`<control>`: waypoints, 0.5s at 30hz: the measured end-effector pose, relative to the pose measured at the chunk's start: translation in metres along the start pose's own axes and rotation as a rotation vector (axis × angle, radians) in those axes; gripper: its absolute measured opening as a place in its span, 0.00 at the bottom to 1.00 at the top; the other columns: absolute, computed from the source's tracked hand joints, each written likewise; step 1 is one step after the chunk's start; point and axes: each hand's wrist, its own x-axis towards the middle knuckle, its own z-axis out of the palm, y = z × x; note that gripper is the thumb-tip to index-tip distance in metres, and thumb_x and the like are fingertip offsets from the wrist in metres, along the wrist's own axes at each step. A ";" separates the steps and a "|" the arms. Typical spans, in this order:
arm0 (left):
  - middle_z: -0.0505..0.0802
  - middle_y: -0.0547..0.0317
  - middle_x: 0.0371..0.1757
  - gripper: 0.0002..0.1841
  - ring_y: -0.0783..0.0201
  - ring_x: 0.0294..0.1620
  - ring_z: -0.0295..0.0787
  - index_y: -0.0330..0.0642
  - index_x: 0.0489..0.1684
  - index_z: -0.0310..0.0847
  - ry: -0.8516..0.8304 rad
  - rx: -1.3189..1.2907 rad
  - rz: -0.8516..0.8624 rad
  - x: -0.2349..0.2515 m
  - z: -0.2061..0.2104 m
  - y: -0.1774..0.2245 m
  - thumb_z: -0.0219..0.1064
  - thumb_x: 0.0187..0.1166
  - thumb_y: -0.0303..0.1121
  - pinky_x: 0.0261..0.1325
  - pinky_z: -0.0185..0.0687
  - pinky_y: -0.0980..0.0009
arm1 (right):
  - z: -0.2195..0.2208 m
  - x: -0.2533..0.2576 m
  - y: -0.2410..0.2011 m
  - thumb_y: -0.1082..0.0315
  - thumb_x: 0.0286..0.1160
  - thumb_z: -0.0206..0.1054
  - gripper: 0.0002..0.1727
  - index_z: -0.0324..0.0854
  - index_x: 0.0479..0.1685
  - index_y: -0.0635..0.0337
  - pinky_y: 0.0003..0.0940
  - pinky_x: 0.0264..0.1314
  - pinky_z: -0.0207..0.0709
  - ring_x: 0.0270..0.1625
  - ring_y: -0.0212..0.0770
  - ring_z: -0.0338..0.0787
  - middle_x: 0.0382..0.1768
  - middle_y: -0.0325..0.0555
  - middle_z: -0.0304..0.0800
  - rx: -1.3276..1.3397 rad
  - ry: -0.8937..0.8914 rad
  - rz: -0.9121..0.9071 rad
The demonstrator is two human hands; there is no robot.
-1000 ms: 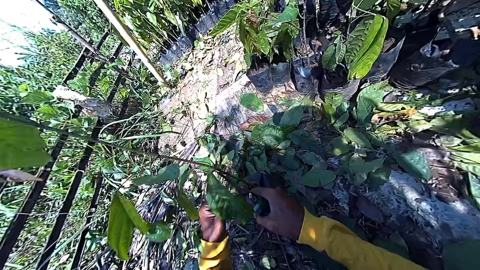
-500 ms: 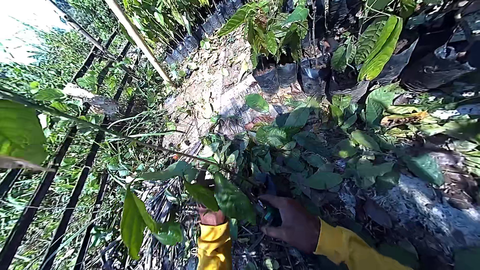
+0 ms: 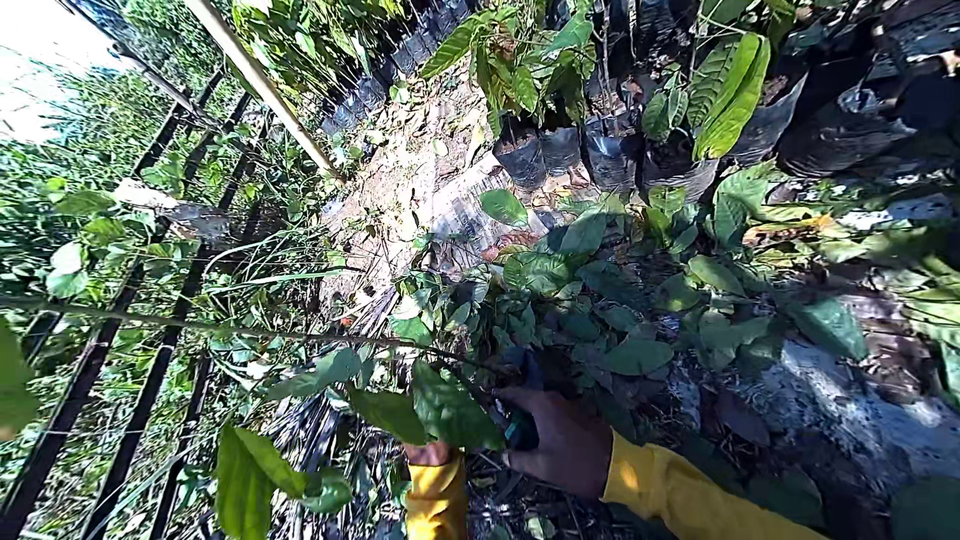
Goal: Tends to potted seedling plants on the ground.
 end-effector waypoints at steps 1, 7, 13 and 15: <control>0.86 0.46 0.54 0.19 0.76 0.51 0.83 0.14 0.68 0.63 -0.028 -0.016 0.118 0.014 -0.003 -0.018 0.57 0.82 0.18 0.58 0.82 0.79 | 0.000 -0.002 0.002 0.56 0.65 0.78 0.40 0.71 0.82 0.56 0.55 0.69 0.79 0.63 0.53 0.89 0.62 0.58 0.89 0.003 0.008 -0.011; 0.89 0.55 0.53 0.19 0.77 0.50 0.86 0.26 0.73 0.65 -0.253 -0.048 0.048 0.057 -0.015 -0.062 0.53 0.86 0.23 0.56 0.85 0.77 | -0.026 -0.028 0.029 0.57 0.60 0.81 0.46 0.69 0.84 0.57 0.55 0.71 0.79 0.65 0.53 0.88 0.66 0.58 0.87 -0.036 0.304 0.036; 0.95 0.47 0.54 0.17 0.61 0.47 0.93 0.33 0.59 0.87 -0.422 0.663 0.304 0.049 0.002 -0.111 0.73 0.74 0.29 0.54 0.88 0.63 | -0.060 -0.035 0.100 0.50 0.59 0.81 0.54 0.61 0.89 0.62 0.67 0.74 0.70 0.74 0.69 0.79 0.73 0.69 0.78 -0.424 0.436 0.439; 0.94 0.41 0.55 0.21 0.52 0.48 0.92 0.32 0.57 0.89 -0.369 0.702 0.551 0.054 0.012 -0.127 0.78 0.64 0.31 0.58 0.86 0.55 | -0.054 -0.044 0.116 0.48 0.57 0.82 0.54 0.63 0.88 0.62 0.68 0.77 0.68 0.75 0.70 0.77 0.73 0.71 0.77 -0.510 0.422 0.484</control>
